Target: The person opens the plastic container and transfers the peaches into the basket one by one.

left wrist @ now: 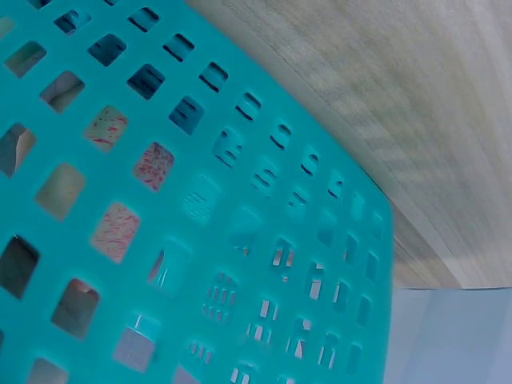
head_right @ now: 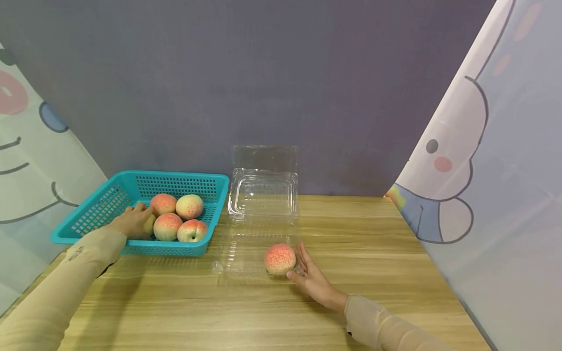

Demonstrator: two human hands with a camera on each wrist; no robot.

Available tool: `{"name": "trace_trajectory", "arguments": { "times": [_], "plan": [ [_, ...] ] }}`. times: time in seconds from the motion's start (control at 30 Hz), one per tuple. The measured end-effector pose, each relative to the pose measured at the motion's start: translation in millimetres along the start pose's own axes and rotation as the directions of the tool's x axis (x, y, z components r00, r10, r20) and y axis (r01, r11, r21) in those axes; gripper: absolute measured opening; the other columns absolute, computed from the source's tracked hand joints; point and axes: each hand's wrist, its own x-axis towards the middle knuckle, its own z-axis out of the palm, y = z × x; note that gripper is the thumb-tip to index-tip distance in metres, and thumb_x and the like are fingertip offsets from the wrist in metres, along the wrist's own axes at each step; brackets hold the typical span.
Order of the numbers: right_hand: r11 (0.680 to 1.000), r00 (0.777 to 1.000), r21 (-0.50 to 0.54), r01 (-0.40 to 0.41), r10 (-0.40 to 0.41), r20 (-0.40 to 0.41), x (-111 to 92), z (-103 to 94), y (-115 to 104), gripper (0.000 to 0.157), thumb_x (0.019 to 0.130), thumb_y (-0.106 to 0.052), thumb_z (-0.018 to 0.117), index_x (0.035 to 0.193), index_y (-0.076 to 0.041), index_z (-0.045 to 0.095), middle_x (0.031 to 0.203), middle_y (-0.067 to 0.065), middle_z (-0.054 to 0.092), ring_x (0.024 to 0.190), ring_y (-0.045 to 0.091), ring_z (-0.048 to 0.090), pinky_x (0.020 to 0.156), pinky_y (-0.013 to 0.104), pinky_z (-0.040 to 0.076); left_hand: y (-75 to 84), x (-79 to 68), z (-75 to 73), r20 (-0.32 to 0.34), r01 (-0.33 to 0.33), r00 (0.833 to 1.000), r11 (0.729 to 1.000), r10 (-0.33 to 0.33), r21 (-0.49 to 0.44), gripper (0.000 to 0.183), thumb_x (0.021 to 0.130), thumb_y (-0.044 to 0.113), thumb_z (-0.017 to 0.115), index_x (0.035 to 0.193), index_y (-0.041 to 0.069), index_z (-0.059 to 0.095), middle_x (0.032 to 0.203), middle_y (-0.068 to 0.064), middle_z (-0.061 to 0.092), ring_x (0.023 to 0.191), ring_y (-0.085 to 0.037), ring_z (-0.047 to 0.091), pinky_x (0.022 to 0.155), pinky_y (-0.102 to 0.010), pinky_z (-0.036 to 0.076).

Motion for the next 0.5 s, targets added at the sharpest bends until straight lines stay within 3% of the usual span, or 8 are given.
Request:
{"name": "trace_trajectory", "arguments": {
  "times": [0.3, 0.5],
  "plan": [
    [1.000, 1.000, -0.005, 0.006, -0.006, 0.019, -0.6, -1.6, 0.9, 0.087, 0.092, -0.018, 0.053, 0.144, -0.004, -0.016, 0.153, 0.015, -0.008, 0.140, 0.037, -0.002, 0.108, 0.060, 0.006, 0.4, 1.3, 0.8, 0.019, 0.001, 1.000, 1.000, -0.001, -0.004, 0.069, 0.068, 0.024, 0.073, 0.123, -0.003, 0.041, 0.120, -0.037, 0.035, 0.102, -0.056, 0.039, 0.065, -0.061, 0.044],
    [1.000, 1.000, -0.017, 0.010, -0.010, 0.025, -0.7, -1.4, 1.1, 0.086, 0.093, -0.018, 0.052, 0.144, -0.004, -0.016, 0.153, 0.015, -0.009, 0.139, 0.038, -0.003, 0.107, 0.062, 0.005, 1.2, 0.1, -1.0, 0.036, 0.017, 0.999, 1.000, -0.016, -0.022, 0.079, 0.068, 0.025, 0.074, 0.130, -0.006, 0.036, 0.123, -0.039, 0.032, 0.105, -0.059, 0.036, 0.068, -0.063, 0.043]
  ]
}}
